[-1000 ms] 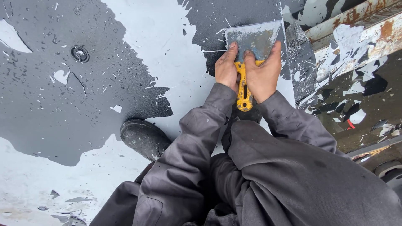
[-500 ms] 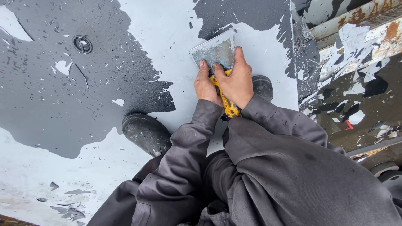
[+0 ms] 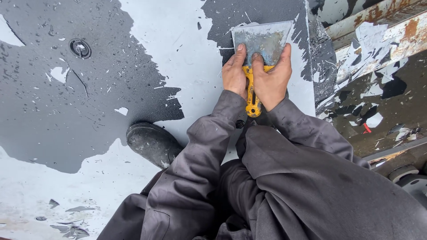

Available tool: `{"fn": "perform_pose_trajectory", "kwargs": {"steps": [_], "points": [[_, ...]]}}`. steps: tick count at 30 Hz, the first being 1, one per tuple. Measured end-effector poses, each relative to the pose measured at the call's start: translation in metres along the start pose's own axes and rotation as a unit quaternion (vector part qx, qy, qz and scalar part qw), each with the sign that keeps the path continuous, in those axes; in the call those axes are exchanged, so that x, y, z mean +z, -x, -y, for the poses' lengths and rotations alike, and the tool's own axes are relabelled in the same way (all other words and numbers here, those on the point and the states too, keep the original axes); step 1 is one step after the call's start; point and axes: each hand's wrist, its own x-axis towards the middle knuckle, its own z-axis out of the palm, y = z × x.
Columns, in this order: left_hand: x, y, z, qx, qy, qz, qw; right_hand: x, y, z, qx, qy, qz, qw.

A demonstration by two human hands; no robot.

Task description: Scraping paint or a similar coating from a surface using a hand scraper.

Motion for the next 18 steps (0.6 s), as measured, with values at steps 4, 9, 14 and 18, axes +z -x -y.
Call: {"fn": "perform_pose_trajectory", "kwargs": {"steps": [4,9,14,18], "points": [[-0.009,0.016,-0.015,0.015,-0.033,-0.097,0.995,0.005,-0.009,0.039,0.124,-0.105,0.099,0.982],[-0.027,0.041,-0.041,0.042,0.039,-0.115,0.992,0.016,-0.006,0.073,0.137,-0.095,0.187,0.968],[0.001,0.032,-0.011,0.005,0.004,-0.071,0.997,-0.013,0.003,0.040,0.108,-0.123,0.108,0.981],[0.017,0.005,-0.002,-0.022,-0.025,-0.040,0.999,-0.016,-0.012,0.031,0.089,-0.170,0.040,0.981]]}}
